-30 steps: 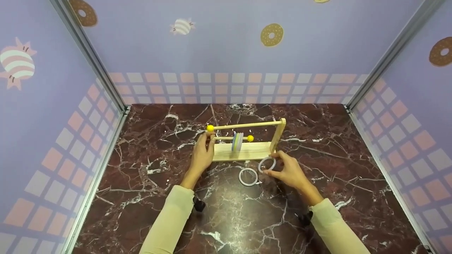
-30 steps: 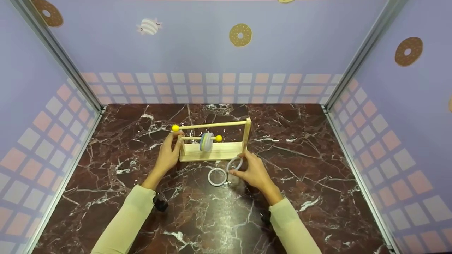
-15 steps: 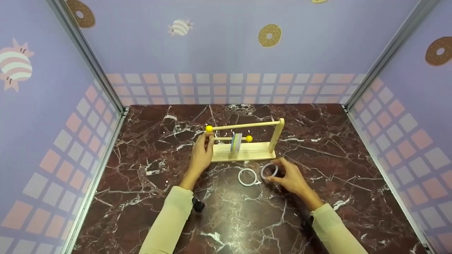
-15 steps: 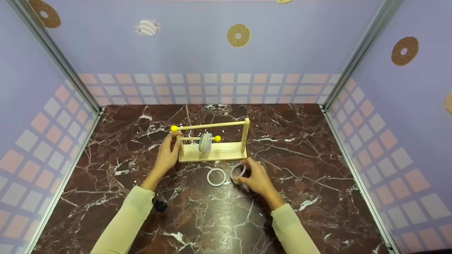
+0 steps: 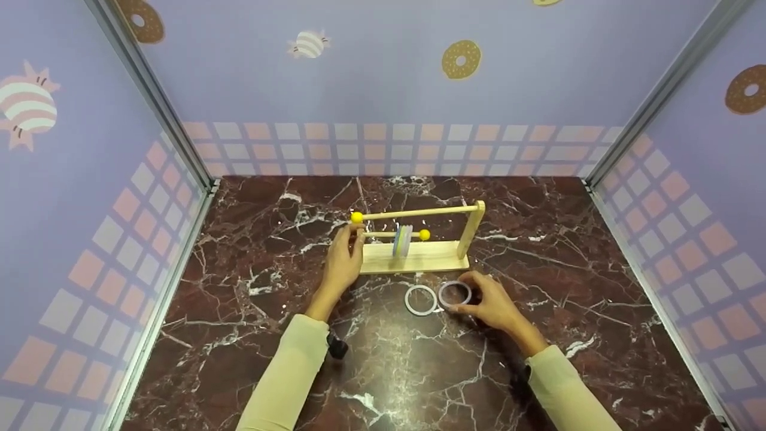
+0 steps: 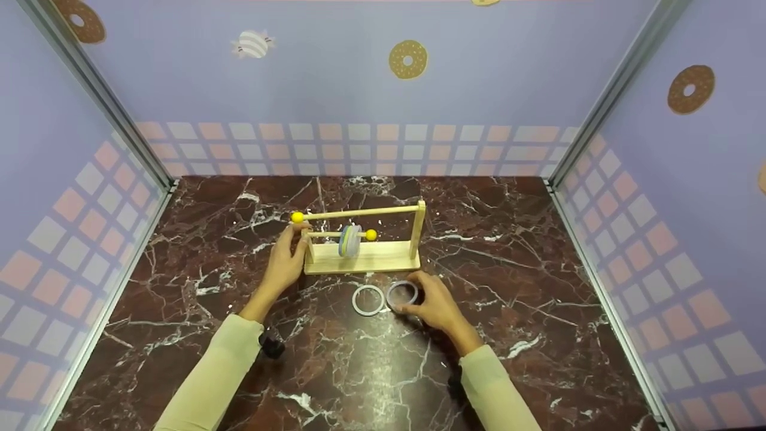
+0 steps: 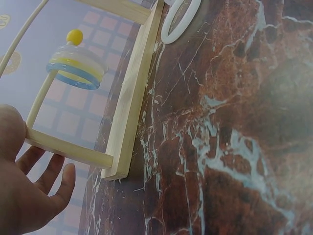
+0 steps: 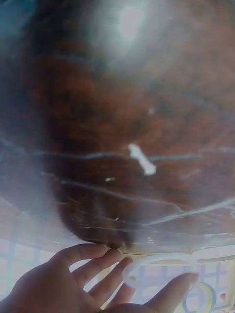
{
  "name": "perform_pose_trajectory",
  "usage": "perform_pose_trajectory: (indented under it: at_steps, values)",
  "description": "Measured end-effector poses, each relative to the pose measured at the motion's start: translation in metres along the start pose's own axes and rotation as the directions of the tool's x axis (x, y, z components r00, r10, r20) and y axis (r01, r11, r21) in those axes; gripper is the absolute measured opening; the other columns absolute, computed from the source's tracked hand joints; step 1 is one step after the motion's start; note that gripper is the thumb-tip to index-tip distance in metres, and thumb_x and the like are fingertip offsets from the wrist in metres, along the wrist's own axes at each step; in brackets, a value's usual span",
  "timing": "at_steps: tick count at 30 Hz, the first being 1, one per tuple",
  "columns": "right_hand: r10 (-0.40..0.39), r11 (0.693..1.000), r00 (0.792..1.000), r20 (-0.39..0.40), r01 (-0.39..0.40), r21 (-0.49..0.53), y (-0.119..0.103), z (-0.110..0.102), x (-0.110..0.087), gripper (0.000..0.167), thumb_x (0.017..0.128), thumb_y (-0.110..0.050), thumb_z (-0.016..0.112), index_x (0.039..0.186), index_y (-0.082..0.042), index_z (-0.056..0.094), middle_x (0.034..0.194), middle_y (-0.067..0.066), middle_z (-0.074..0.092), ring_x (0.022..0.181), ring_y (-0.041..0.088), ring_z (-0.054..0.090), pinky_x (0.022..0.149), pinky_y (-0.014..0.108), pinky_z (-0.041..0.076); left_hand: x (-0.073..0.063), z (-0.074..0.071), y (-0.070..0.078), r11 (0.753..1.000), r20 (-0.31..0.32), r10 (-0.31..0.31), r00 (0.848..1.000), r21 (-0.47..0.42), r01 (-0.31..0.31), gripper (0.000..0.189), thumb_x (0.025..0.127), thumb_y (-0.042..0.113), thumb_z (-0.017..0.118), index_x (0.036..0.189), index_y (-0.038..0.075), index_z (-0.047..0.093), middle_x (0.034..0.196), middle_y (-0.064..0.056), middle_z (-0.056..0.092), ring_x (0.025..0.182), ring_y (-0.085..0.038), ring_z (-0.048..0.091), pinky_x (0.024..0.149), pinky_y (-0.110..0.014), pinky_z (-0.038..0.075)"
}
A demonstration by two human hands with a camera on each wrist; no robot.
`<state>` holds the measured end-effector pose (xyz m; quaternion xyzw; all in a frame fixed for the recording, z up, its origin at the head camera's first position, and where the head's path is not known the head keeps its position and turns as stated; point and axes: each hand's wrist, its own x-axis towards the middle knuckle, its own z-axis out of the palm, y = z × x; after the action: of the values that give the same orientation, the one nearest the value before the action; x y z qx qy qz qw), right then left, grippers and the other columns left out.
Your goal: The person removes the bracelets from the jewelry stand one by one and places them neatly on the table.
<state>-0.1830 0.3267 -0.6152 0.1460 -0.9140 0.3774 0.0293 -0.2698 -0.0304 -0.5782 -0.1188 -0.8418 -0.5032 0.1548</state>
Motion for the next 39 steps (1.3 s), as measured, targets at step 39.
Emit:
perform_pose_trajectory:
  at_steps: [39]
  values:
    - [-0.015, 0.982, 0.999, 0.04, 0.022, -0.19, -0.005, 0.01, 0.0, 0.078, 0.074, -0.039, 0.098, 0.14, -0.011, 0.068, 0.12, 0.01, 0.068, 0.109, 0.03, 0.057, 0.097, 0.05, 0.052, -0.001, 0.002, -0.003, 0.999, -0.028, 0.037, 0.999, -0.012, -0.037, 0.025, 0.11, 0.013, 0.057, 0.132, 0.002, 0.064, 0.122, -0.017, 0.066, 0.111, -0.032, 0.066, 0.1, -0.047, 0.053]
